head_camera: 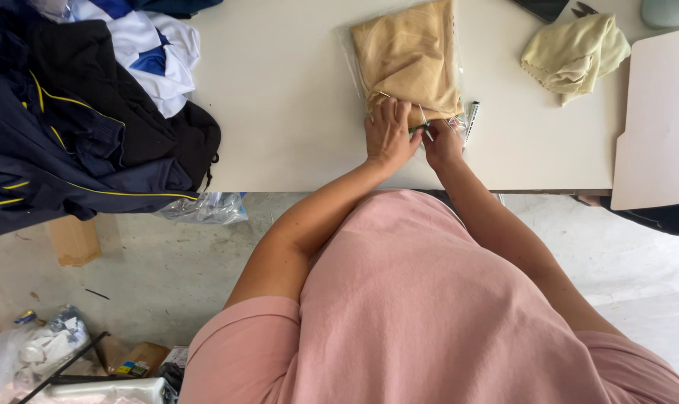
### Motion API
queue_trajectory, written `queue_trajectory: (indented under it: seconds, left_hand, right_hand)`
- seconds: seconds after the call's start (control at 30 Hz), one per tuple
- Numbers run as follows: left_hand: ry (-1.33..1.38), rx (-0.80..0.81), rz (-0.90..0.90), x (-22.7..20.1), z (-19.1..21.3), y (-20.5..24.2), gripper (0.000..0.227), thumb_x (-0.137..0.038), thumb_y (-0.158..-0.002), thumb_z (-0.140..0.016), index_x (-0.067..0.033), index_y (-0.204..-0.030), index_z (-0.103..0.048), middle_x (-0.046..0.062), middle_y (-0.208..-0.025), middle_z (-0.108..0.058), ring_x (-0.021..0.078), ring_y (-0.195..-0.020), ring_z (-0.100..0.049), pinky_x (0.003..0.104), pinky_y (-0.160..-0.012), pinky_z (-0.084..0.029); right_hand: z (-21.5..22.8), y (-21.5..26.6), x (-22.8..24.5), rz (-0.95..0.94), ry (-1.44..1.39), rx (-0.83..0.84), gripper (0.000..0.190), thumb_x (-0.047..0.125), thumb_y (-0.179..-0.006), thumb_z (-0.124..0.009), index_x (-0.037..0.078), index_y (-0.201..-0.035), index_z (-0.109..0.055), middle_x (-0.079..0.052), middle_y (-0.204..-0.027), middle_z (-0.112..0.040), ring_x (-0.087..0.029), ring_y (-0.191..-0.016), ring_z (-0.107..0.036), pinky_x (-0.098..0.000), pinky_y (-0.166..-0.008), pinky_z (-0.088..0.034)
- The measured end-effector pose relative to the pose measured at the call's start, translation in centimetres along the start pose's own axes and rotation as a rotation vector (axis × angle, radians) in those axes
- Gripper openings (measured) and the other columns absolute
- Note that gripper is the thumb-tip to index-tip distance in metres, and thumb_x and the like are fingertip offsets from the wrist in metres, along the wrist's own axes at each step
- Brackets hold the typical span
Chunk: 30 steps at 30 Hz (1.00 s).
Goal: The person folds a green and beige jersey on a white table, places it into a clear plastic bag, and seals it. They then use a marker to write on the bag and briefly consult a document before moving the packaged item aside.
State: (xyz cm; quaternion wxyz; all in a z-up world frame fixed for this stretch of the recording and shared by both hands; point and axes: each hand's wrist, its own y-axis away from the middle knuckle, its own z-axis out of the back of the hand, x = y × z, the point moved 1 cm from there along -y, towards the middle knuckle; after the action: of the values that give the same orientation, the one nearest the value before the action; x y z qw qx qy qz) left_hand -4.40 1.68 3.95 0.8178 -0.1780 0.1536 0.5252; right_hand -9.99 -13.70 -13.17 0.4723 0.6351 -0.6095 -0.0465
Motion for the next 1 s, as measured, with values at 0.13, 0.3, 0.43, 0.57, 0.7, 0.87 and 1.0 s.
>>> queue_trajectory:
  seconds: [0.13,0.3,0.43,0.57,0.7,0.87,1.0]
  left_hand:
    - [-0.031,0.084,0.072,0.5,-1.3,-0.3,0.055,-0.020,-0.076,-0.076,-0.0114,-0.125,-0.054,0.009,-0.115,-0.061,0.0311,-0.112,-0.058,0.050,-0.079,-0.046]
    - [-0.021,0.130,0.038,0.0,-1.7,0.8,0.036,-0.020,-0.080,-0.075,-0.0124,-0.109,-0.056,0.006,-0.101,-0.066,0.0294,-0.103,-0.063,0.047,-0.078,-0.048]
    - [0.134,0.118,-0.050,-0.6,-0.5,2.5,0.036,-0.015,-0.080,-0.072,-0.0103,-0.112,-0.056,0.006,-0.094,-0.067,0.0282,-0.091,-0.065,0.046,-0.073,-0.046]
    - [0.183,0.159,-0.122,-1.3,-0.2,3.3,0.027,-0.013,-0.086,-0.070,-0.0131,-0.108,-0.055,0.003,-0.094,-0.067,0.0262,-0.090,-0.067,0.045,-0.076,-0.047]
    - [0.154,0.160,-0.154,-1.7,-0.3,3.8,0.033,-0.014,-0.084,-0.070,-0.0109,-0.113,-0.055,0.005,-0.094,-0.066,0.0265,-0.086,-0.067,0.045,-0.072,-0.047]
    - [0.154,0.069,-0.159,-1.6,0.0,4.0,0.032,-0.013,-0.082,-0.071,-0.0129,-0.109,-0.052,0.005,-0.099,-0.066,0.0260,-0.085,-0.067,0.044,-0.070,-0.047]
    - [0.188,0.149,-0.153,-2.0,0.3,4.2,0.028,-0.011,-0.087,-0.070,-0.0154,-0.108,-0.052,0.003,-0.094,-0.065,0.0247,-0.085,-0.068,0.044,-0.072,-0.048]
  right_hand:
    - [-0.9,0.7,0.6,-0.040,0.178,-0.106,0.011,0.005,-0.103,-0.062,0.008,-0.112,-0.056,-0.006,-0.096,-0.059,-0.019,-0.085,-0.056,-0.0371,-0.075,-0.050]
    - [-2.4,1.9,2.3,-0.202,0.043,0.069,0.014,0.002,-0.091,-0.053,0.006,-0.101,-0.061,-0.006,-0.093,-0.068,-0.019,-0.086,-0.068,-0.0350,-0.084,-0.059]
    - [-3.0,2.5,3.0,-0.121,0.080,0.066,0.003,0.002,-0.097,-0.062,0.004,-0.099,-0.062,-0.003,-0.087,-0.063,-0.016,-0.079,-0.065,-0.0333,-0.074,-0.060]
    - [-3.9,1.9,2.7,-0.046,0.480,-0.236,0.015,0.014,-0.097,-0.078,0.007,-0.101,-0.065,-0.002,-0.082,-0.064,-0.015,-0.066,-0.059,-0.0314,-0.052,-0.044]
    - [-3.8,1.7,2.6,-0.040,0.511,-0.321,0.024,0.023,-0.096,-0.078,0.005,-0.104,-0.064,-0.004,-0.092,-0.067,-0.018,-0.079,-0.062,-0.0324,-0.064,-0.051]
    - [-1.1,0.7,1.9,-0.175,0.114,0.156,0.026,0.022,-0.104,-0.062,0.007,-0.125,-0.058,-0.007,-0.113,-0.064,-0.020,-0.099,-0.060,-0.0323,-0.085,-0.052]
    - [0.1,-3.0,0.0,-0.272,-0.233,0.658,0.027,0.028,-0.112,-0.046,0.007,-0.128,-0.051,-0.007,-0.119,-0.058,-0.021,-0.108,-0.057,-0.0345,-0.095,-0.048]
